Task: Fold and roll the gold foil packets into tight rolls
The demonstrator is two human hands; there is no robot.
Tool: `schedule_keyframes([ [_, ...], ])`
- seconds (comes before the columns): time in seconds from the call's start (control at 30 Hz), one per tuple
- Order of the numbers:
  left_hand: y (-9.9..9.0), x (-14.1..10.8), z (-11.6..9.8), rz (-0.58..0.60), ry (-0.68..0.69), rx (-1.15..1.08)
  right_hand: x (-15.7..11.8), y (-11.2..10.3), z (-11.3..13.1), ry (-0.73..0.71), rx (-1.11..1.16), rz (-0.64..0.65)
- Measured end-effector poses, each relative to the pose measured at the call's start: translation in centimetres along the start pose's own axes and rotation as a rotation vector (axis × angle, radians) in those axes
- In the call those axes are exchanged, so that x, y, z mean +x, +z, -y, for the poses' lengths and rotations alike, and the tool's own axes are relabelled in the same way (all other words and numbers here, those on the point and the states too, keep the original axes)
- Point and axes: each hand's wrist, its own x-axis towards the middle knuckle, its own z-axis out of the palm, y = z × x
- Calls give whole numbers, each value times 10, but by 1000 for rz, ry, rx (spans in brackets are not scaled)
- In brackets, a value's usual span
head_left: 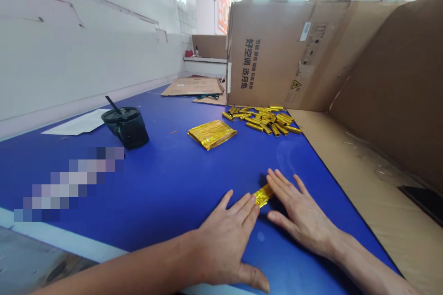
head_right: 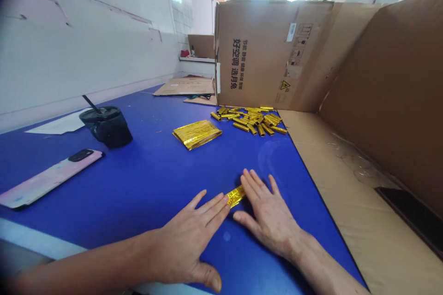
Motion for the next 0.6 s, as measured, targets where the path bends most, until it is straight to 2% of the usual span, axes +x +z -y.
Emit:
schedule_keyframes([
  [0.1, -2, 2, -1, 6, -8, -27, -5, -4, 14, -203, 114, 83],
  [0.17, -2, 2, -2, 8, -8, -38, -7, -3, 16, -222, 132, 115],
  [0.4, 0, -1, 1, 16, 6, -24, -1, 4, 1, -50, 42, 83],
  [0.6, -3, -2, 2, 26, 3, -5, 1, 4, 4, -3, 29, 90],
])
